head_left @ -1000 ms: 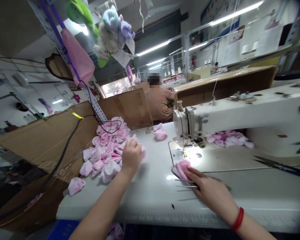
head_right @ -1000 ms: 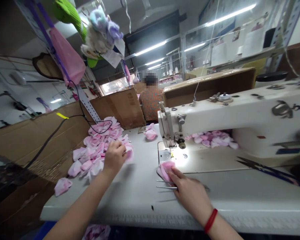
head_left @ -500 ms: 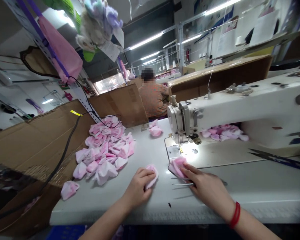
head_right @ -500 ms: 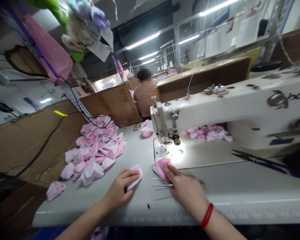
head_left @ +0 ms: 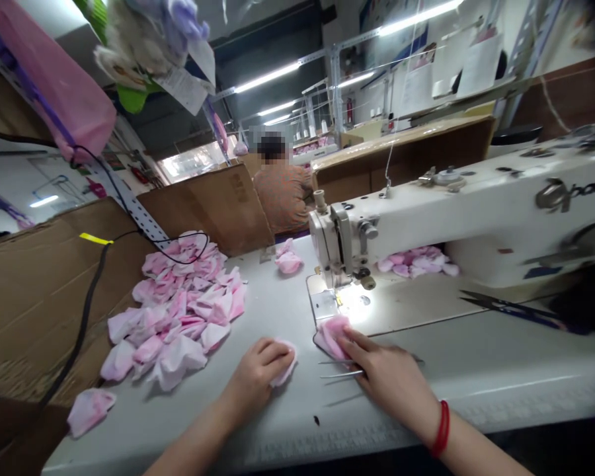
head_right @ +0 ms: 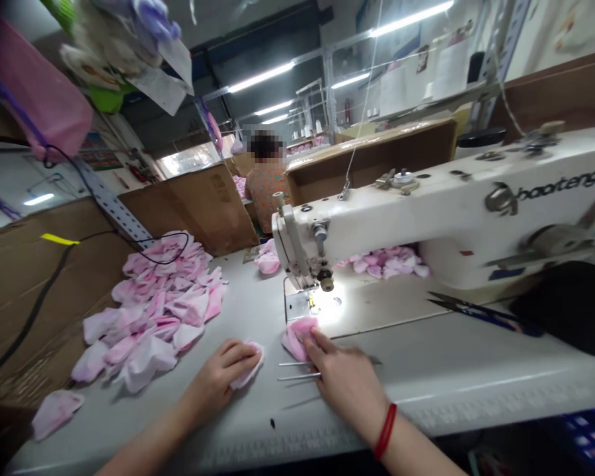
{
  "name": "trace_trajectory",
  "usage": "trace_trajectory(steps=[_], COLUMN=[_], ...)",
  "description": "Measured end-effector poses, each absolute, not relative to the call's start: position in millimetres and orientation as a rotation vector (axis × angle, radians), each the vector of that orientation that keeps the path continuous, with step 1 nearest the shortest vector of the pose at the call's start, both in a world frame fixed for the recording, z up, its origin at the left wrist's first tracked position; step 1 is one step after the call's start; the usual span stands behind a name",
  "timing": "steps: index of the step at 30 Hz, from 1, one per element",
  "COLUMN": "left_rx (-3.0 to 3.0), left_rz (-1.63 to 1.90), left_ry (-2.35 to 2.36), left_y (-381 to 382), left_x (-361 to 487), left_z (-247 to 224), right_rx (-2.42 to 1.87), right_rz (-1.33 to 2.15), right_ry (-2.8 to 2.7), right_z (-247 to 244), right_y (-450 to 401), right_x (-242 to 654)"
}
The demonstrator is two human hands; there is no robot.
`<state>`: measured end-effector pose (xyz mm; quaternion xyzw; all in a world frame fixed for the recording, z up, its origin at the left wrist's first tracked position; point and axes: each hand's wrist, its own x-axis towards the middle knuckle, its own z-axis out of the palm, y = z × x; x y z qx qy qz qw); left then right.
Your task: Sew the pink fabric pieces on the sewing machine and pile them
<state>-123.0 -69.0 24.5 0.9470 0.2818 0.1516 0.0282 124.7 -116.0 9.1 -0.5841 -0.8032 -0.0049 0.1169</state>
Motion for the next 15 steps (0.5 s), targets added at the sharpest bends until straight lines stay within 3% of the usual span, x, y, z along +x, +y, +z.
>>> trace_trajectory(steps=[8,12,15], left_rx=[2.918,3.020,3.007], left_rz=[0.818,0.676,0.715], left_ry=[0.823,0.741,0.836], left_y=[-73.2,-57.7,-44.4], left_x=[-57.6,-17.2,-9.4], left_z=[67.1,52.7,42.9], right_rx=[-1.681,-1.681,-1.761], right_rz=[0.008,0.038,-0.149], right_ry=[-2.377,-2.349,-2.303], right_z=[12.3,10.6,-4.6], right_y=[-110.3,-110.4,-112.2], right_x=[123.4,120.6,114.5])
